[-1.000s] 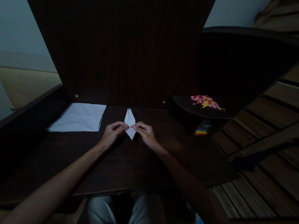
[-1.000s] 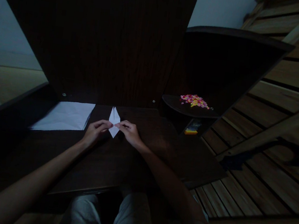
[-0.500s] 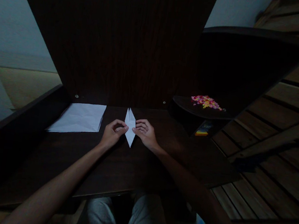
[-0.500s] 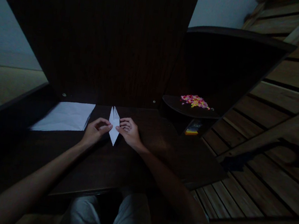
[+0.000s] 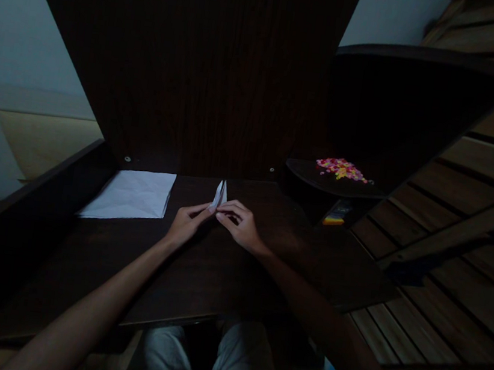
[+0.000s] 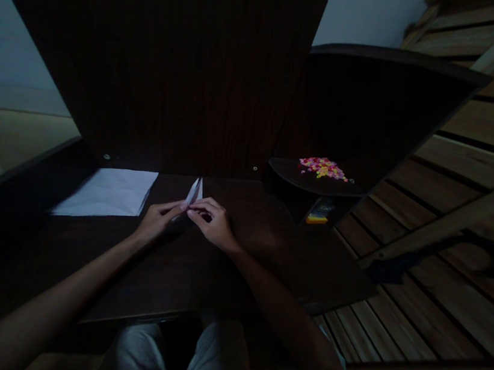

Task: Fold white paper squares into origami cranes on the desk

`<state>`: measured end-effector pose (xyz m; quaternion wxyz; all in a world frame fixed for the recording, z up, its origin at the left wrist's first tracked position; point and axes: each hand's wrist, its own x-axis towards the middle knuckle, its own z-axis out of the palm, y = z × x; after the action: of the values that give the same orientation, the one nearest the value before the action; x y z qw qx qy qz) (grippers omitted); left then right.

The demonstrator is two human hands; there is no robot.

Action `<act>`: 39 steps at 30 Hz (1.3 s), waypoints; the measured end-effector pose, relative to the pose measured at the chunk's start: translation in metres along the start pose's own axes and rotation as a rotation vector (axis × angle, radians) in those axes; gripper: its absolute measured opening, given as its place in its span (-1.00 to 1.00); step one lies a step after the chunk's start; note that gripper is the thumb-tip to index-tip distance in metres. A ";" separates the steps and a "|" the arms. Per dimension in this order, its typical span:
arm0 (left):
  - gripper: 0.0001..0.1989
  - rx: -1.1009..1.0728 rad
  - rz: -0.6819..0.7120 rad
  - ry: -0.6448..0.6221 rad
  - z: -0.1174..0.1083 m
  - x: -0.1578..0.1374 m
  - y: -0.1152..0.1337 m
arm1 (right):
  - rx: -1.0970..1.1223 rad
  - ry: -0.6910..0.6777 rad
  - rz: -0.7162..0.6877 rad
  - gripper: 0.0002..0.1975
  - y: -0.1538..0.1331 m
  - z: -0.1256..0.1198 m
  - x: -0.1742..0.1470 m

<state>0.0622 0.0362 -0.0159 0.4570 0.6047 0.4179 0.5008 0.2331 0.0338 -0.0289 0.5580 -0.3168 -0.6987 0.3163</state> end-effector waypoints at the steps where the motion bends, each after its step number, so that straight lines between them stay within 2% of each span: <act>1: -0.57 -0.012 -0.004 -0.006 0.001 0.000 0.000 | -0.050 -0.011 -0.026 -0.83 -0.001 -0.001 0.000; 7: -0.46 -0.106 -0.095 -0.027 0.001 0.000 -0.001 | -0.176 -0.043 -0.083 -0.86 -0.005 -0.002 -0.002; 11: -0.45 -0.151 -0.139 0.028 0.000 0.002 -0.005 | -0.217 0.098 -0.081 -0.89 -0.003 -0.003 -0.001; 15: -0.47 -0.223 -0.136 0.061 0.001 0.004 -0.009 | -0.123 0.200 -0.008 -0.72 0.004 -0.002 0.001; 20: -0.50 -0.288 -0.115 0.111 0.002 0.004 -0.010 | 0.144 0.063 0.182 -0.50 0.011 0.004 0.000; 25: -0.53 -0.305 -0.160 0.081 0.002 0.004 -0.008 | 0.242 0.069 0.238 -0.58 0.013 0.007 0.001; 29: -0.55 -0.278 -0.127 0.076 0.003 0.003 -0.007 | 0.267 0.112 0.229 -0.62 0.012 0.003 0.005; 35: -0.26 -0.224 -0.076 0.030 0.004 0.001 -0.004 | 0.264 0.104 0.245 -0.61 0.009 -0.001 0.007; 39: -0.23 -0.221 -0.049 0.019 0.003 0.000 -0.005 | 0.257 0.093 0.275 -0.56 0.009 -0.001 0.006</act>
<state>0.0649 0.0374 -0.0214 0.5291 0.5354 0.3791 0.5382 0.2337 0.0443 -0.0322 0.5769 -0.3499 -0.5762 0.4613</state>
